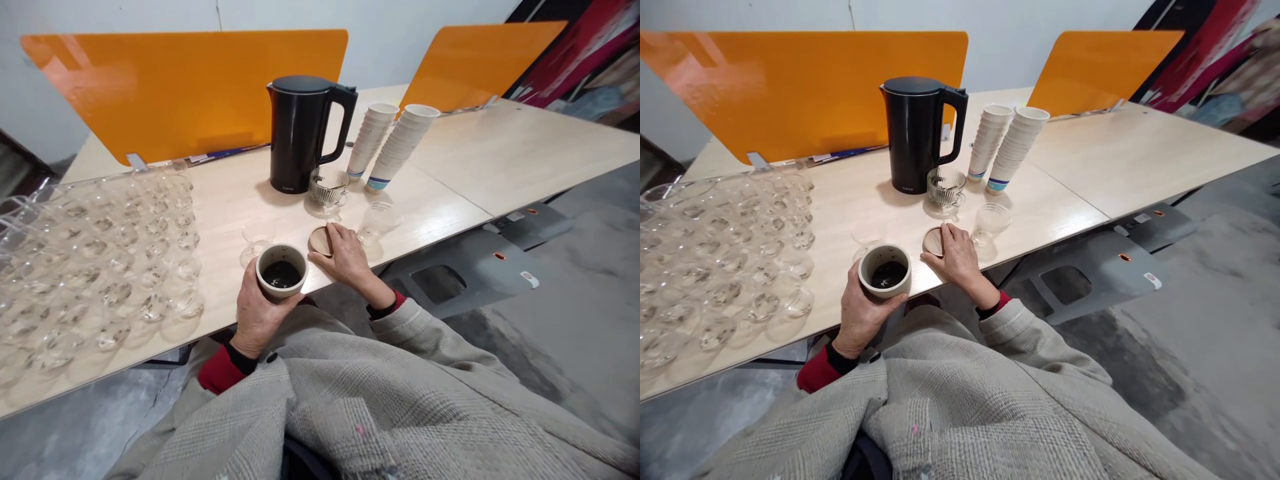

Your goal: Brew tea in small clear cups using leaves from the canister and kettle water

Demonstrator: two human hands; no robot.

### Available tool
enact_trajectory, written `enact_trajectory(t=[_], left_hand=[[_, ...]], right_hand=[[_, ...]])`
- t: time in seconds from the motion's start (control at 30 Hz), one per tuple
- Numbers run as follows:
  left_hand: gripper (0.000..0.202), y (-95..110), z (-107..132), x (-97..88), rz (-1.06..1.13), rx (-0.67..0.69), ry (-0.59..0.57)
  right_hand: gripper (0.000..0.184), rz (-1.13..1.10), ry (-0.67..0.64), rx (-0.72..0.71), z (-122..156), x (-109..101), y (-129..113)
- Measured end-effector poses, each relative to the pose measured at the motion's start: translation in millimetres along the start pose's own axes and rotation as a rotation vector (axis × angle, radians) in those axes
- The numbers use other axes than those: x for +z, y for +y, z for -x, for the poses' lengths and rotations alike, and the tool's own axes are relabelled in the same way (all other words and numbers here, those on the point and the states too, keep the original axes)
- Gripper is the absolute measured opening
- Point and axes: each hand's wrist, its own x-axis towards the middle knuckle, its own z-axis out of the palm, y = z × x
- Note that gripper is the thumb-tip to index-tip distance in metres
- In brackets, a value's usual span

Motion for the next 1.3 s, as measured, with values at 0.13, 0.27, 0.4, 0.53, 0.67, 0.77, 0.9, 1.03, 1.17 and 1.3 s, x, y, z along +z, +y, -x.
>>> enact_trajectory(t=[0.13,0.27,0.4,0.53,0.67,0.77,0.9,1.03,1.17,1.3], left_hand=[[0.097,1,0,0.3,0.004,0.007,0.014],[0.095,0,1,0.8,0.009,0.012,0.022],[0.095,0,1,0.8,0.001,-0.009,0.025],[0.096,1,2,0.3,-0.009,-0.016,0.019],[0.097,-2,2,0.4,-0.005,-0.007,0.018],[0.099,-6,3,1.0,0.010,0.007,0.019],[0.100,-9,3,1.7,0.015,0.010,0.021],[0.100,-9,3,1.0,0.017,0.016,0.019],[0.099,-7,2,-0.4,0.016,0.015,0.007],[0.100,-5,1,-1.3,0.012,0.037,0.002]], right_hand=[[0.090,-0.021,0.010,-0.001,2,0,2],[0.081,-0.112,0.159,-0.003,-4,-17,5],[0.061,-0.097,0.275,0.063,-33,-53,-4],[0.042,0.198,0.224,0.199,-77,-73,-15],[0.012,0.204,0.200,0.269,-111,-64,-8],[0.032,0.126,0.237,0.242,-124,-51,3],[0.047,-0.020,0.375,0.149,-130,-47,14],[0.042,-0.081,0.453,0.142,-112,-74,13],[0.021,-0.235,0.585,-0.006,-60,-122,-7],[0.015,-0.479,0.492,-0.177,-9,-153,-36]])
